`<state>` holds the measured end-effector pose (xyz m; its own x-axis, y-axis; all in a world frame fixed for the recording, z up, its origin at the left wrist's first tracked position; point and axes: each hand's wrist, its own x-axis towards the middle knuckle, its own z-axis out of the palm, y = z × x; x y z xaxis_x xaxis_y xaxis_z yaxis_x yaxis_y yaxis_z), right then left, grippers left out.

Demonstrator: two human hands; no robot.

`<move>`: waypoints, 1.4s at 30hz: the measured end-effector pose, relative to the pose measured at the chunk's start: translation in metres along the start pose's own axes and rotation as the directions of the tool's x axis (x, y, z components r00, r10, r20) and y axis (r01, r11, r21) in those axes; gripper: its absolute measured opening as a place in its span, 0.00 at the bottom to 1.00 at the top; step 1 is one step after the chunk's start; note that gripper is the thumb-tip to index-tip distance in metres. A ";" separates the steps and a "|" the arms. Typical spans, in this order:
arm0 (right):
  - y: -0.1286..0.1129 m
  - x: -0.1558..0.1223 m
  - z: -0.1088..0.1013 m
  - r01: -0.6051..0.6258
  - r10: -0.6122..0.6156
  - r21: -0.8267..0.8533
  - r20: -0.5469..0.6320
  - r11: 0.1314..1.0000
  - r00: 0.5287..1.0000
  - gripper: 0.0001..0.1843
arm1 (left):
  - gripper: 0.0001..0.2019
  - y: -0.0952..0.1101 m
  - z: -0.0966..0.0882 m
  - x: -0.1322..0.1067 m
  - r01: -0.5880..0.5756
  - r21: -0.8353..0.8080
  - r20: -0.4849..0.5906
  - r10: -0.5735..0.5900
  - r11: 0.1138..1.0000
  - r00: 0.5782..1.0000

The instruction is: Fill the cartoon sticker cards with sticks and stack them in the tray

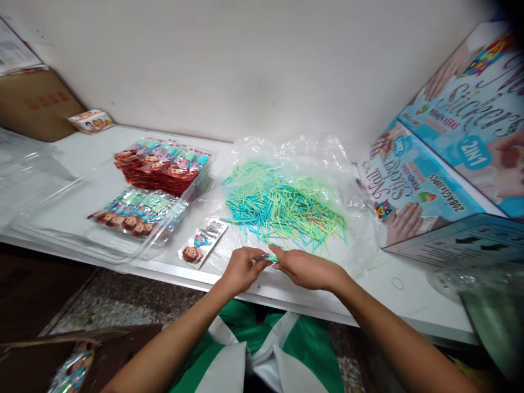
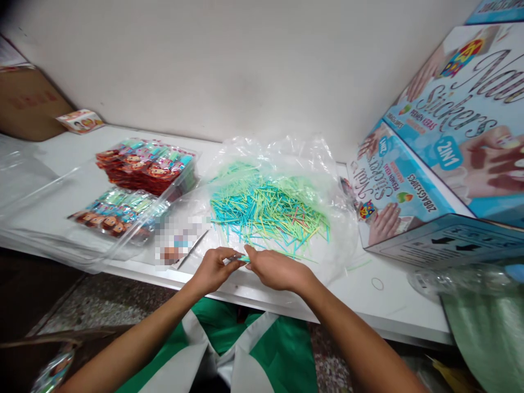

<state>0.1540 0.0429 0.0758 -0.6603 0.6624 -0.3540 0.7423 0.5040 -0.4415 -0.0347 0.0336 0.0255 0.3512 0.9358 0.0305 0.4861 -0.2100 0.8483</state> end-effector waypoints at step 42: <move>0.012 -0.003 0.008 0.015 -0.012 0.076 -0.035 0.997 0.999 0.28 | 0.09 0.002 0.006 0.001 0.095 -0.112 0.151 -0.078 0.989 0.986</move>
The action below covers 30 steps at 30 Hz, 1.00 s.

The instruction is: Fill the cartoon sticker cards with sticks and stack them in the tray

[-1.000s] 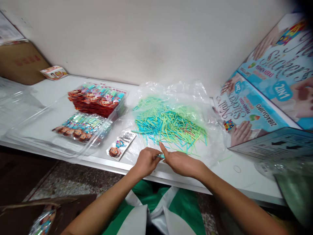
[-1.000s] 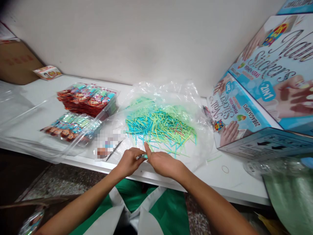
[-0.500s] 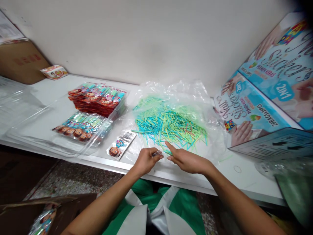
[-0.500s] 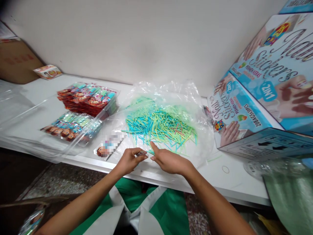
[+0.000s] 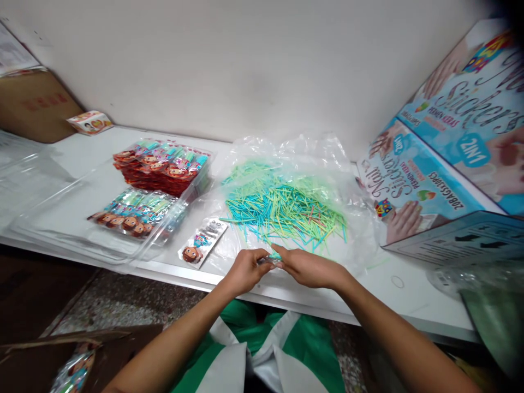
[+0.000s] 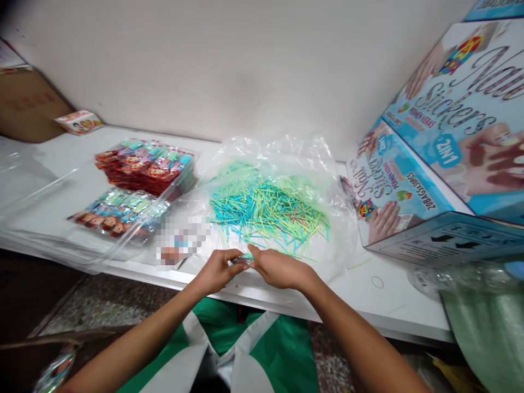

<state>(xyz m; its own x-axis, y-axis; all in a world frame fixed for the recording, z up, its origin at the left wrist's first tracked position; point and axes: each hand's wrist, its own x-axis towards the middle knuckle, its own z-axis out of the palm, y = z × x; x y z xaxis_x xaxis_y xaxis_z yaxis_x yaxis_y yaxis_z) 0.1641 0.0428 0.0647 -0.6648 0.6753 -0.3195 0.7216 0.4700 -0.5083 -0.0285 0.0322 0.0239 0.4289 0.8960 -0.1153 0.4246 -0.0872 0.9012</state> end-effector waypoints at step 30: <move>0.004 0.001 -0.002 0.011 -0.016 0.136 0.036 0.991 0.999 0.33 | 0.09 -0.008 0.007 0.005 0.063 -0.020 -0.093 -0.064 0.998 0.994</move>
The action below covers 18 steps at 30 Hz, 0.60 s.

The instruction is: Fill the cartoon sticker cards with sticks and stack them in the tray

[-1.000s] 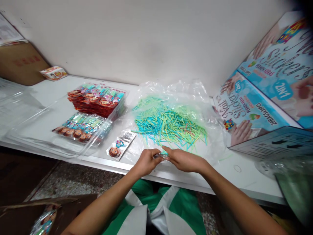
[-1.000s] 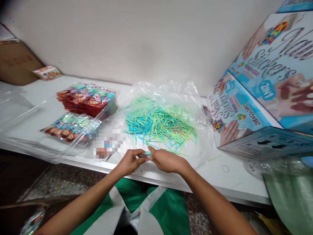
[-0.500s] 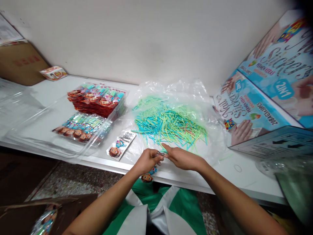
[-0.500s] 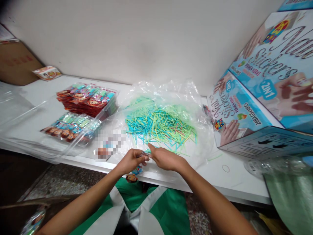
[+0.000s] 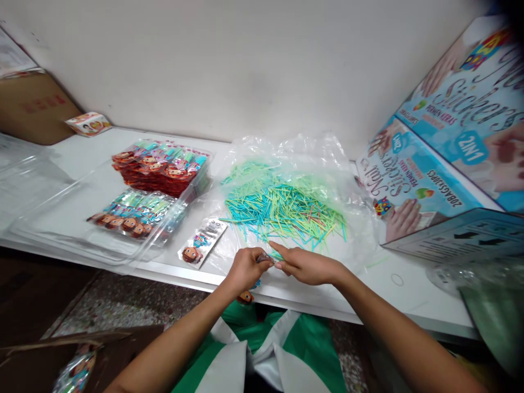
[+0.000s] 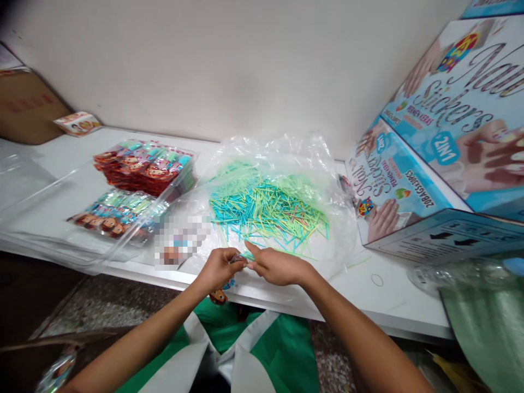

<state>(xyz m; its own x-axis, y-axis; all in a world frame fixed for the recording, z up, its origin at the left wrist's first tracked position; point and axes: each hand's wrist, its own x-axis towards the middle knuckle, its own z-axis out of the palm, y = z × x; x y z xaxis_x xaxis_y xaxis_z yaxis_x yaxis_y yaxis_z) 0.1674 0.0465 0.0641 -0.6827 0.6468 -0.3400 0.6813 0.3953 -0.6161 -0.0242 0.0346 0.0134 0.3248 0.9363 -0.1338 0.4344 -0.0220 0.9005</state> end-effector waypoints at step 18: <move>-0.002 0.006 0.007 -0.080 0.040 -0.131 -0.283 0.988 0.958 0.12 | 0.16 -0.001 0.003 0.001 0.099 -0.433 0.143 -0.040 0.896 0.989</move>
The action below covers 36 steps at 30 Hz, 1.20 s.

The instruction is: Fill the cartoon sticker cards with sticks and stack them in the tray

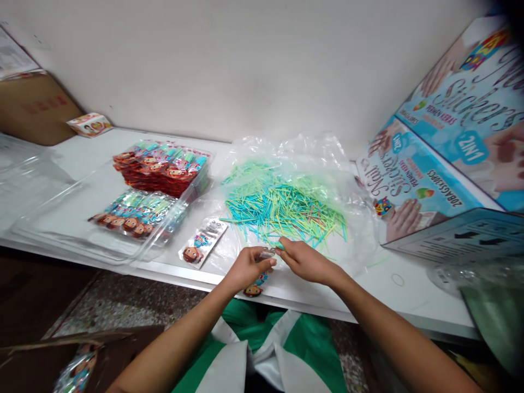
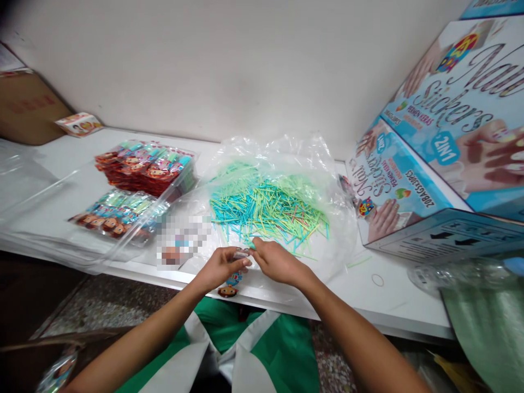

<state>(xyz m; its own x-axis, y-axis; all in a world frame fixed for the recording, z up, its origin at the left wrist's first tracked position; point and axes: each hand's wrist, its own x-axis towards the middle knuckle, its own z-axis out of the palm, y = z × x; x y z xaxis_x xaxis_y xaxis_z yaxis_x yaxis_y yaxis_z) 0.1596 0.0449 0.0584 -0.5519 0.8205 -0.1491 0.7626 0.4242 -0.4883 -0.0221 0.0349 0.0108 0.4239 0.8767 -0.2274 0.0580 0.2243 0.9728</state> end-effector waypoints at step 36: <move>-0.013 -0.004 -0.002 0.042 0.040 -0.231 0.339 0.972 0.940 0.40 | 0.11 0.007 0.000 -0.011 -0.293 0.912 0.181 0.359 0.287 0.916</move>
<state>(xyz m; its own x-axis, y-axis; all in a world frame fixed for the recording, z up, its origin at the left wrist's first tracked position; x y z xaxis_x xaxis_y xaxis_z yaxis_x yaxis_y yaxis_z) 0.1526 0.0373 0.0666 -0.6025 0.6585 -0.4509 0.7962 0.5352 -0.2822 -0.0263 0.0262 0.0199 0.5727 0.8061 0.1489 0.7170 -0.5807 0.3858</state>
